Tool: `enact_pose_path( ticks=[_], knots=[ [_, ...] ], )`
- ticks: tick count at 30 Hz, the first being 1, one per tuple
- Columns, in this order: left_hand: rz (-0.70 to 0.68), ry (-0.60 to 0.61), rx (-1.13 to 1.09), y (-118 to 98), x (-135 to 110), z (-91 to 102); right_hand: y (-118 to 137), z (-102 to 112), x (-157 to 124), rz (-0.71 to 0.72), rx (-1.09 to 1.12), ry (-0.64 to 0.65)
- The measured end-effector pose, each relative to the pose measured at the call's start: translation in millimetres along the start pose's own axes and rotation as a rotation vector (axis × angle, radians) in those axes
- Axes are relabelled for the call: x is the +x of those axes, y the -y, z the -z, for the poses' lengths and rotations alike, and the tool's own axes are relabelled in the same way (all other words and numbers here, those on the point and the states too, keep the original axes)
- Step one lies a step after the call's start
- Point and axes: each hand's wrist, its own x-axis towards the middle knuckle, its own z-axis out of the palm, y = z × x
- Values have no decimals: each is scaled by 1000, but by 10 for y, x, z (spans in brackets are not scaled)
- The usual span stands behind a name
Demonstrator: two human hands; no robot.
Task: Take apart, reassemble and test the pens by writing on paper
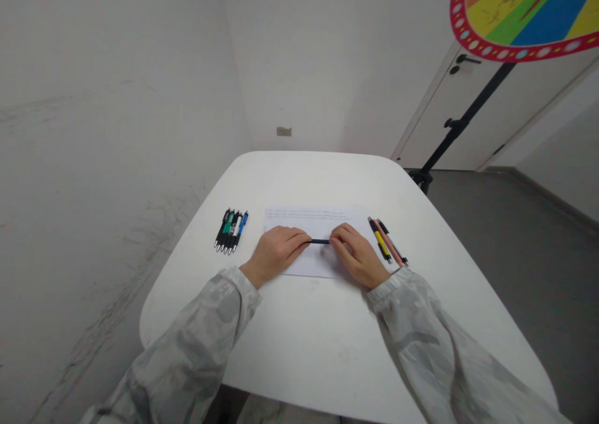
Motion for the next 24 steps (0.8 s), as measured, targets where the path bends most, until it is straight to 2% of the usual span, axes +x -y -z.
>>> enact_pose_path(
  ticks=[10, 16, 24],
  knots=[
    [-10, -7, -12, 8, -20, -30, -6, -12, 4, -7, -24, 9],
    [22, -10, -23, 28, -41, -40, -2, -1, -1, 20, -38, 73],
    [-18, -27, -52, 17, -30, -22, -74, -30, 21, 49, -100, 73]
  ],
)
